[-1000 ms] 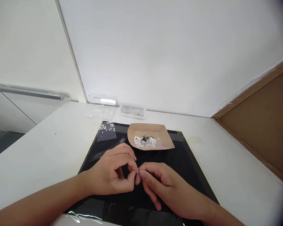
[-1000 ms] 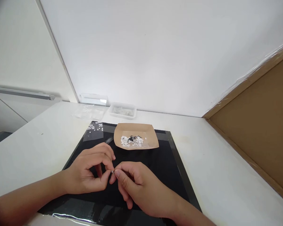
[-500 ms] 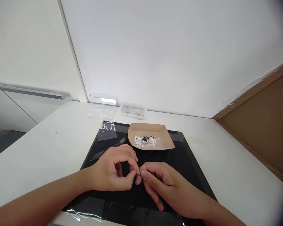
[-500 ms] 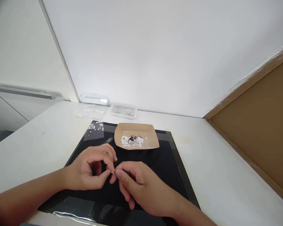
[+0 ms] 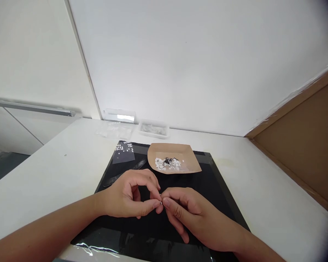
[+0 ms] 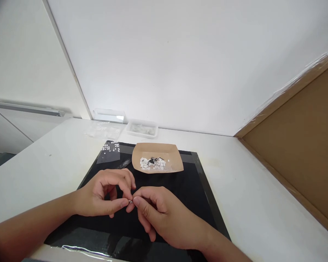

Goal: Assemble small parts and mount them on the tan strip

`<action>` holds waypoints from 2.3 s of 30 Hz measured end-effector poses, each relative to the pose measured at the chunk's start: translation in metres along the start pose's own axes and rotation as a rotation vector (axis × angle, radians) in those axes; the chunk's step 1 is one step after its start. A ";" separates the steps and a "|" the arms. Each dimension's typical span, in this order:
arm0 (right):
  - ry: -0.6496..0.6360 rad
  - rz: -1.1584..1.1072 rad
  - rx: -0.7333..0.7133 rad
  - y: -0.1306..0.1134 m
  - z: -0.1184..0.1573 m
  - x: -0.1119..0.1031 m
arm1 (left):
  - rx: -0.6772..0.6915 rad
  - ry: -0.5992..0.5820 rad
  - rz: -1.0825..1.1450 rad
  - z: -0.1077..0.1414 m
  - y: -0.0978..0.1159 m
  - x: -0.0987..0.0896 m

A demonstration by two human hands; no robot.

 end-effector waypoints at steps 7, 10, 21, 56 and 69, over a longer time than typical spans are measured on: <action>0.002 0.037 -0.008 0.001 0.000 0.000 | -0.061 -0.022 0.040 -0.001 0.000 0.000; 0.002 0.037 -0.008 0.000 0.001 0.001 | -0.067 -0.041 0.060 0.000 0.000 0.000; -0.004 0.030 0.003 -0.003 0.001 0.000 | -0.117 -0.081 0.186 -0.001 0.003 0.001; 0.170 0.262 -0.172 -0.003 -0.002 -0.002 | 0.320 0.061 -0.412 -0.006 0.008 -0.003; 0.164 0.411 -0.225 -0.006 -0.004 -0.005 | 0.357 0.062 -0.514 -0.006 0.010 -0.002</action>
Point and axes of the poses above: each hand's wrist, its own z-axis away from the middle knuckle, its own x-axis out of the palm, y = z × x, the point moved 2 cm from there along -z, towards the middle knuckle, and after that the axes turned 3 degrees about -x, right-handed, at the moved point
